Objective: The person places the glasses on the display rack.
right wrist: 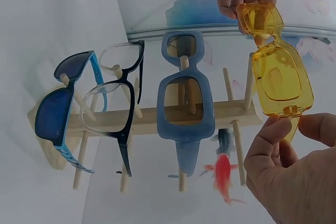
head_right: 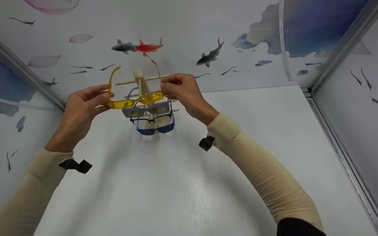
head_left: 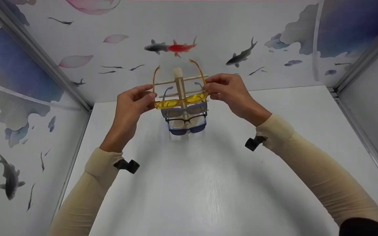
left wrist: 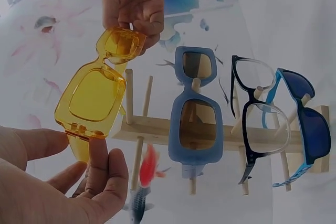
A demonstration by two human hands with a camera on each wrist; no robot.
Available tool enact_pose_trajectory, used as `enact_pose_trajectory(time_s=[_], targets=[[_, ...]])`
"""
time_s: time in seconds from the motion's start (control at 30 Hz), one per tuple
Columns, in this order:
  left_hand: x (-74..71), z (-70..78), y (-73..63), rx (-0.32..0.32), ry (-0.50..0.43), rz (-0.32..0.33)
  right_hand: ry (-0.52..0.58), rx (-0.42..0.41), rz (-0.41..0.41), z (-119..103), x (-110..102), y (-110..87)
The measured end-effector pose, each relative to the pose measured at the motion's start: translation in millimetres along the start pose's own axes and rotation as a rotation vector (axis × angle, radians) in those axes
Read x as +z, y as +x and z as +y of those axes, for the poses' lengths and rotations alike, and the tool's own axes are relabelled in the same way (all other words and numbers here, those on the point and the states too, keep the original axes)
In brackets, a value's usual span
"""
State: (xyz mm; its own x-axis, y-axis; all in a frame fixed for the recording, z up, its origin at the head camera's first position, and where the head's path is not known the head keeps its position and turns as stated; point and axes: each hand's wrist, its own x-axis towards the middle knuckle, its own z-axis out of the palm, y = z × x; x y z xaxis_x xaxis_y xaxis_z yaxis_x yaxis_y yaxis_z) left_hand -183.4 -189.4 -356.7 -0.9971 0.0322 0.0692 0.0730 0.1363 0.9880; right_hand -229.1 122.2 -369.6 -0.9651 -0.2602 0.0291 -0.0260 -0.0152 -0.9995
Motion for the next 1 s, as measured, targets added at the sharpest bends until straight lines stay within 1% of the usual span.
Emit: enact_pose_trajectory(time_s=[0.17,0.43,0.73,1.0], targets=[[2.4,-3.8,7.9,-0.013,0.012,0.002,0.019,0.015,0.007,4,-3,5.5],[7.5,-7.9,22.1,-0.041,-0.009,0.017,0.035,0.03,0.029,5,-5,11.9],[6.9,-11.4,27.6,-0.049,0.002,0.009,0.062,0.045,0.021,11,-5,14.7],[8.8,-14.0,30.7,-0.067,0.007,0.008,0.054,0.064,0.025,12,-6,13.0]])
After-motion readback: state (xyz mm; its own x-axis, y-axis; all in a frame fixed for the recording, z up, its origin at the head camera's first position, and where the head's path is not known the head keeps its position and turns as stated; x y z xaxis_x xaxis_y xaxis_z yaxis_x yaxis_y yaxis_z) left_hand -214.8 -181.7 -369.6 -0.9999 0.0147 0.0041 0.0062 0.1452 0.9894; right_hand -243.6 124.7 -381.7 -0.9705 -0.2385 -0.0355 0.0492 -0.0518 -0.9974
